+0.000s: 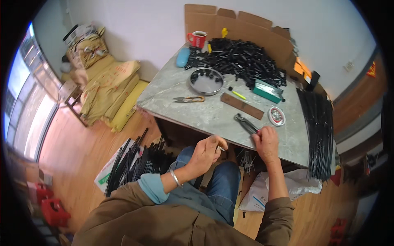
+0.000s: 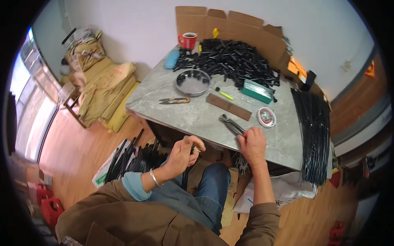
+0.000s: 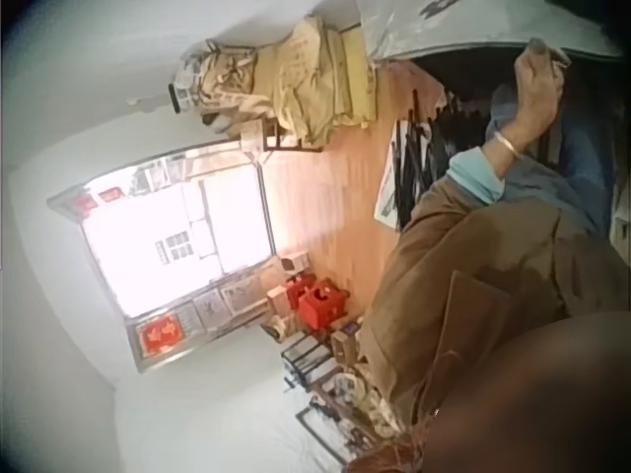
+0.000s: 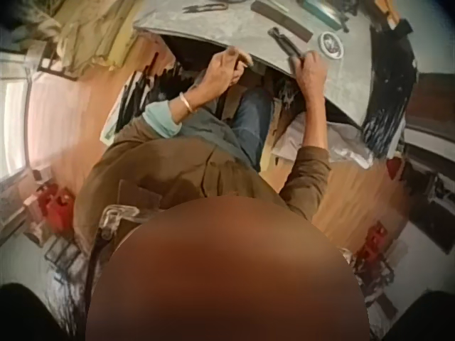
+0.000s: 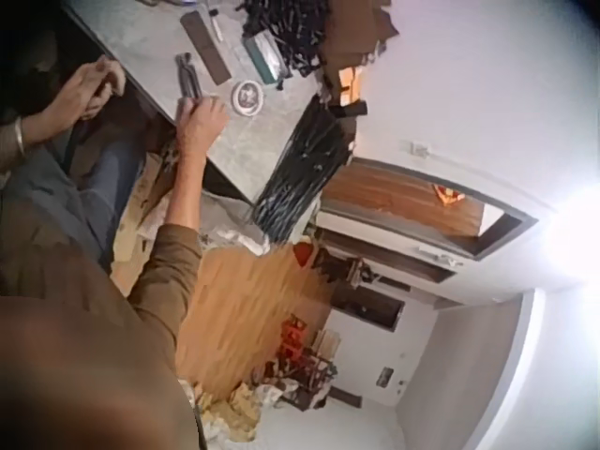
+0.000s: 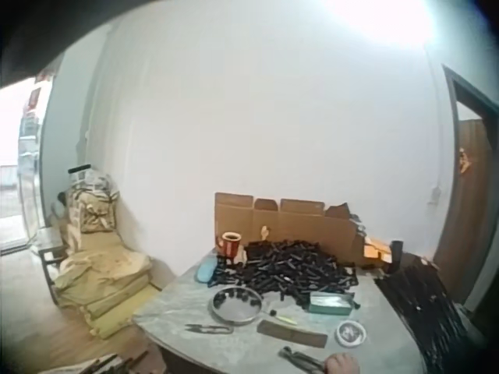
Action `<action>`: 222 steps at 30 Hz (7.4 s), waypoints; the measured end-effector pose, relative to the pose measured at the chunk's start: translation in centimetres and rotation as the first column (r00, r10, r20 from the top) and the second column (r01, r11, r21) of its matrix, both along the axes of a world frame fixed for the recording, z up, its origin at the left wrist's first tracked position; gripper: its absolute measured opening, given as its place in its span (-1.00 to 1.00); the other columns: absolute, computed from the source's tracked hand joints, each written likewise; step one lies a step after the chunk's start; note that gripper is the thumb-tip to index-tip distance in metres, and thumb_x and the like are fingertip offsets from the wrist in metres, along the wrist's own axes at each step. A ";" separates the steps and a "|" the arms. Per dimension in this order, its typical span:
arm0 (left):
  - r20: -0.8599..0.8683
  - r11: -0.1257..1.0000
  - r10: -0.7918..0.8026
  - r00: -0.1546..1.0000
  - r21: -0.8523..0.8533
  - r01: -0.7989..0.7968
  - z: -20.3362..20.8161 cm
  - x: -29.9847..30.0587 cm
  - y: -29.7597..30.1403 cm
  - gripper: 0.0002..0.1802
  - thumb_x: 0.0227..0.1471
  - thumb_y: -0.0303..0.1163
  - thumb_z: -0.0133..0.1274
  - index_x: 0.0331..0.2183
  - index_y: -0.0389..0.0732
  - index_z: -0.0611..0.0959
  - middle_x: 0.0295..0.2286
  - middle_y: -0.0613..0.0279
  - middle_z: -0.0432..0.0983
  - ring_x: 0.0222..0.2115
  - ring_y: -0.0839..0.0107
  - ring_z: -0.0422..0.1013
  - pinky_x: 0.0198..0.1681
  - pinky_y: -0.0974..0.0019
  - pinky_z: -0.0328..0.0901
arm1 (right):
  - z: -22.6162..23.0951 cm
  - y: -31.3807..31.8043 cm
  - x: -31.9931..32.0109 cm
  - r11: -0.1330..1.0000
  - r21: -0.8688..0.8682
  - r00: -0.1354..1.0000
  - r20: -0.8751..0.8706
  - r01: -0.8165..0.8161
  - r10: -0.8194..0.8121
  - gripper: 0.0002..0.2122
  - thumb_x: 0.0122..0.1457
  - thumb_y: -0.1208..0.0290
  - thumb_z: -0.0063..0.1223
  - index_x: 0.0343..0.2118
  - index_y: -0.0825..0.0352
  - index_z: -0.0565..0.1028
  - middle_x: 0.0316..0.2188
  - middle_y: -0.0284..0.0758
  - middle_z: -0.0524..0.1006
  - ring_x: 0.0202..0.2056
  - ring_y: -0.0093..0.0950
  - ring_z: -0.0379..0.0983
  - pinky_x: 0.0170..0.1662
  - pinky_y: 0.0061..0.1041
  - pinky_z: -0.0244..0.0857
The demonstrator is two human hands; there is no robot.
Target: Assembling black plastic rods into a comb-like holder using pliers on a production floor.
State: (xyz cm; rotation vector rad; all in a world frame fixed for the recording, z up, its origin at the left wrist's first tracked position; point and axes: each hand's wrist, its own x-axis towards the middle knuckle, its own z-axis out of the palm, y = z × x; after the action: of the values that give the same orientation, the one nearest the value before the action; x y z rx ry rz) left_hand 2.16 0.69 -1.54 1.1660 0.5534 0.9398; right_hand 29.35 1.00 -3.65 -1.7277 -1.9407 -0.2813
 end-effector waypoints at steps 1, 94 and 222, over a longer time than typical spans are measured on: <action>0.015 0.999 0.034 0.999 -0.042 -0.033 0.1 0.1 0.1 -0.34 0.22 0.15 -0.36 -0.37 -0.33 0.46 -0.75 0.47 0.06 -0.74 0.71 -0.03 -0.68 0.54 -0.07 | 0.1 0.0 -0.2 0.998 0.068 1.000 0.014 -0.006 0.005 -0.86 -0.01 0.46 0.13 -0.44 0.36 0.41 -0.43 -0.19 0.41 -0.37 -0.24 0.35 -0.30 -0.35 0.24; -0.194 0.974 0.132 0.972 0.208 -0.091 -2.6 -0.2 -0.8 -0.33 0.23 0.12 -0.34 -0.51 -0.28 0.53 -0.68 0.42 0.27 -0.65 0.68 0.13 -0.60 0.50 0.06 | 6.1 -11.6 -8.4 0.859 -0.418 0.952 -0.202 -0.297 0.230 -0.76 0.12 0.43 0.04 -0.17 0.40 0.37 -0.52 -0.20 0.46 -0.57 -0.29 0.41 -0.50 -0.38 0.31; 0.023 0.981 0.077 0.997 0.177 -0.079 -0.4 -0.1 -0.3 -0.50 0.28 -0.10 -0.31 -0.04 -0.35 0.43 -0.28 0.25 0.21 -0.40 0.57 0.24 -0.32 0.48 0.21 | 3.9 -2.2 -10.6 0.898 -0.075 -0.324 -0.917 -0.433 -0.233 -0.81 0.23 0.29 -0.08 -0.45 0.28 0.35 -0.55 -0.46 0.30 -0.61 -0.69 0.14 -0.55 -0.63 0.08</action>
State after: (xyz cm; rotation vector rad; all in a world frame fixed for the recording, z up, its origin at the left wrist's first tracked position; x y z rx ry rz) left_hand 2.08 0.35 -1.92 1.3033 0.5132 1.0821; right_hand 18.73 -1.23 0.26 -0.9707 -0.5998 1.4632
